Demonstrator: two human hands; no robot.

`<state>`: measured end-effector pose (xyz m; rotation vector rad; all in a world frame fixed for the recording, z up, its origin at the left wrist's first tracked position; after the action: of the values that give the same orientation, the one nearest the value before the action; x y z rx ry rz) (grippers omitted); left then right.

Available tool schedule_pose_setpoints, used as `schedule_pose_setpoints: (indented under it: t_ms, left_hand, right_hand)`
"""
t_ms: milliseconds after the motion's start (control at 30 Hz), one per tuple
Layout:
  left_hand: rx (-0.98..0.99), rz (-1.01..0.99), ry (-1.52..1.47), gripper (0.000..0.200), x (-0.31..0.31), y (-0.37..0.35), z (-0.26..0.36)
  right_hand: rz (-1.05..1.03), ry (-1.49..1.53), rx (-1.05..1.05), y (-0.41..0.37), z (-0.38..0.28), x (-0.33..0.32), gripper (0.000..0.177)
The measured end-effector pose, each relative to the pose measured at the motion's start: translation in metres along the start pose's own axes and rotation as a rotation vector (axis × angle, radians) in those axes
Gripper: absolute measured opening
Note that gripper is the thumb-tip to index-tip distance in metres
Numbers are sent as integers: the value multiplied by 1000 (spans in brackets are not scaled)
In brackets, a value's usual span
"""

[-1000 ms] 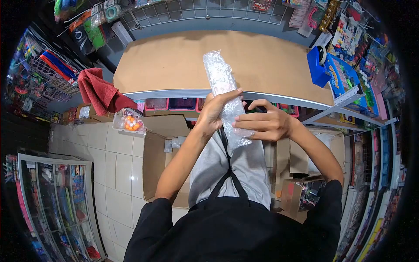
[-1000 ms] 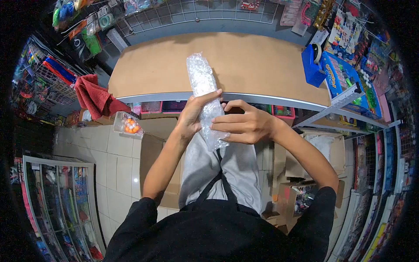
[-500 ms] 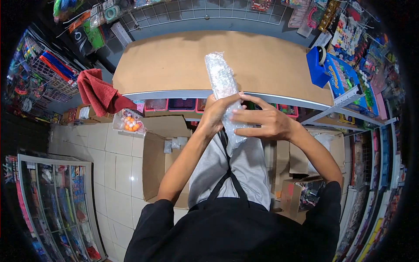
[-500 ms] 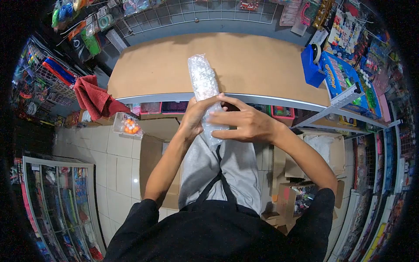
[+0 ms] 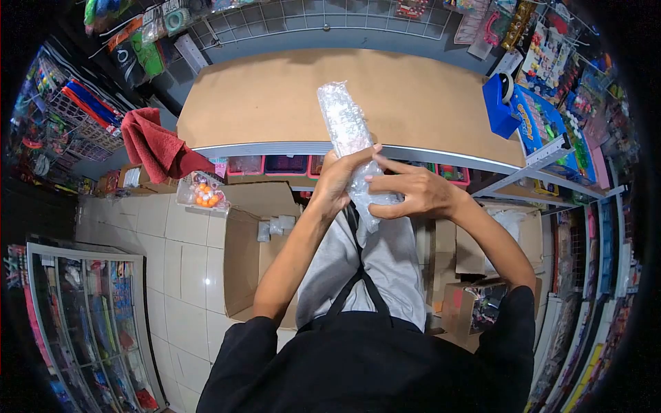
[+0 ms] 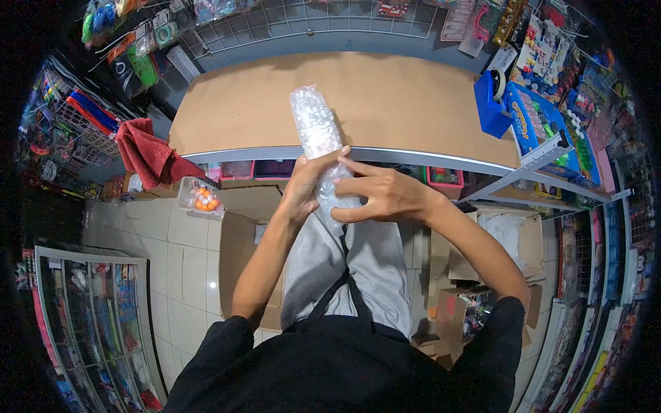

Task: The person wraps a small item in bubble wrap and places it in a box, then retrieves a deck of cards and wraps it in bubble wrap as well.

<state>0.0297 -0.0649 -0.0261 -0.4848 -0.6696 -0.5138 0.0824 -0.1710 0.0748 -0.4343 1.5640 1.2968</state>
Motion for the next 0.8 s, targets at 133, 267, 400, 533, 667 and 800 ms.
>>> schedule_pose_setpoints:
  t_ms: [133,267,400,533,667,800]
  left_hand:
    - [55,-25,45,21,5,-1,1]
    - [101,6,60,23,3,-2,-1]
    - [124,-37,88,29,-1,4,-12]
    - [141,-136,-11,46,3,5,-18]
    - [204,-99,17,47,2,2,-20]
    - [210,-138,7,52,3,0,-22]
  right_hand:
    - [30,80,99,-4,10,3,29]
    - [64,204,264,-6,23,8,30]
    - [163,276,421,-8,35,6,29]
    - [162,367,686,-15,45,8,27]
    - [290,485,901,-31,56,16,26]
    - [281,418,965,-30,56,12,22]
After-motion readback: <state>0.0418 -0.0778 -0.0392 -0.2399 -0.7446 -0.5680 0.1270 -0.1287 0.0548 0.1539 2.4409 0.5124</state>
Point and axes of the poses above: each hand's wrist, its own y-axis towards the middle knuckle, its own x-axis out of the palm, z = x × y, the point moved 9 cm from there along y, towards the middle knuckle, and after that the axes turned 4 degrees about -y, right-handed, at the moved point
